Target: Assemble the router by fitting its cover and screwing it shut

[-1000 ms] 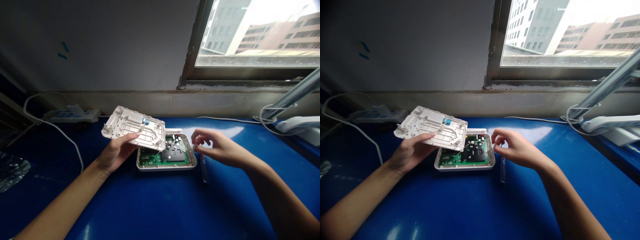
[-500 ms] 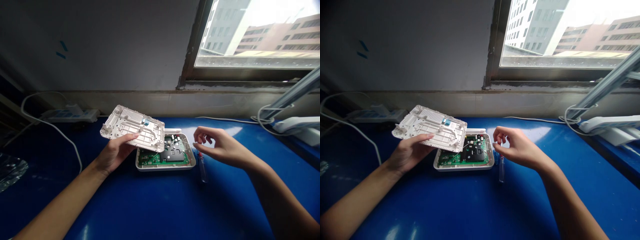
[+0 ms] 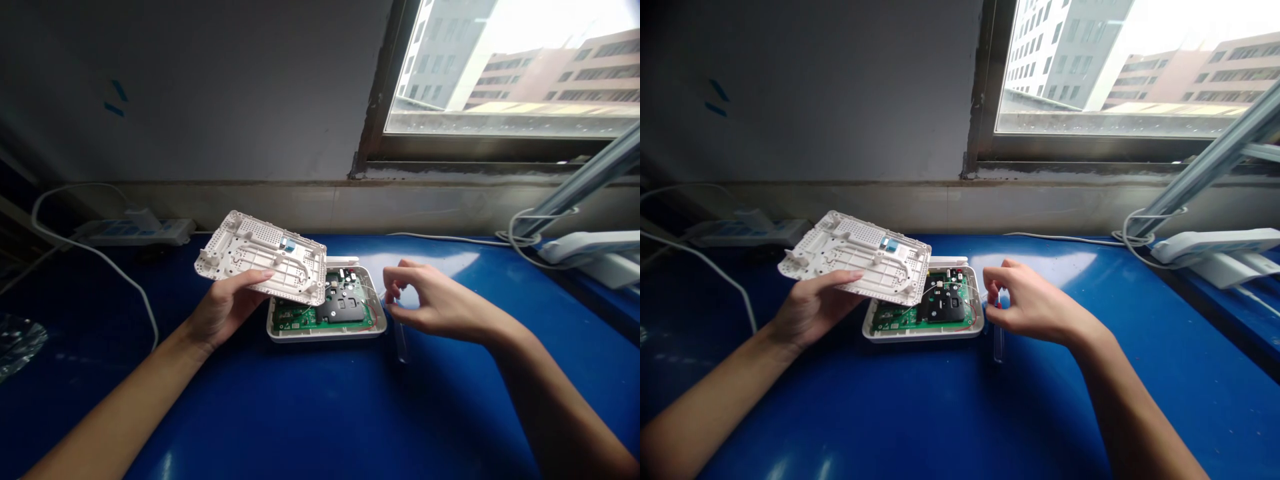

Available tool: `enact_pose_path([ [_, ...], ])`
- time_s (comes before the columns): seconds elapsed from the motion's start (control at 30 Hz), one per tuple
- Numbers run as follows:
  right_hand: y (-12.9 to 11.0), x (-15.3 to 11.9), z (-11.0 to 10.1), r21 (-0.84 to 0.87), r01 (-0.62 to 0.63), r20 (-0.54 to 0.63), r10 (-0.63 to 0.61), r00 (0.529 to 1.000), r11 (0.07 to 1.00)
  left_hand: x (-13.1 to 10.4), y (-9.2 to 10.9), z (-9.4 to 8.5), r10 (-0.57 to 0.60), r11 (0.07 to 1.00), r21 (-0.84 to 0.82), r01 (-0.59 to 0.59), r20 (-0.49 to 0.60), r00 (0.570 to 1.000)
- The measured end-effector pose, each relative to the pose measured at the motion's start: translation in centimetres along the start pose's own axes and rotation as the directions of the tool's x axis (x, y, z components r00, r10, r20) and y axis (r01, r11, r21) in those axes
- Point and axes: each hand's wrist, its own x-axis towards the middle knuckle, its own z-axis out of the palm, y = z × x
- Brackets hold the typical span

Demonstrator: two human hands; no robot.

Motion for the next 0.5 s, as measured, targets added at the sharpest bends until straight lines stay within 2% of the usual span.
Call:
enact_pose_path([
  [0.1, -0.1, 0.0, 0.1, 0.052, 0.032, 0.071, -0.035, 0.997, 0.998, 0.0, -0.2, -0.2, -0.022, 0.999, 0.023, 0.022, 0.001, 1.000],
  [0.23, 0.5, 0.2, 0.1, 0.199, 0.073, 0.096, -0.093, 0.991, 0.977, -0.1, -0.4, -0.4, -0.056, 0.997, 0.049, 0.055, 0.034, 0.998],
  [0.4, 1.3, 0.8, -0.4, 0.424, 0.027, 0.073, -0.064, 0.995, 0.905, -0.3, -0.5, -0.1, -0.100, 0.992, 0.080, 0.096, 0.052, 0.994],
  [0.5, 1.3, 0.8, -0.6, 0.432, 0.014, 0.120, -0.073, 0.990, 0.902, -0.3, -0.6, 0.1, -0.106, 0.991, 0.085, 0.100, 0.060, 0.993],
])
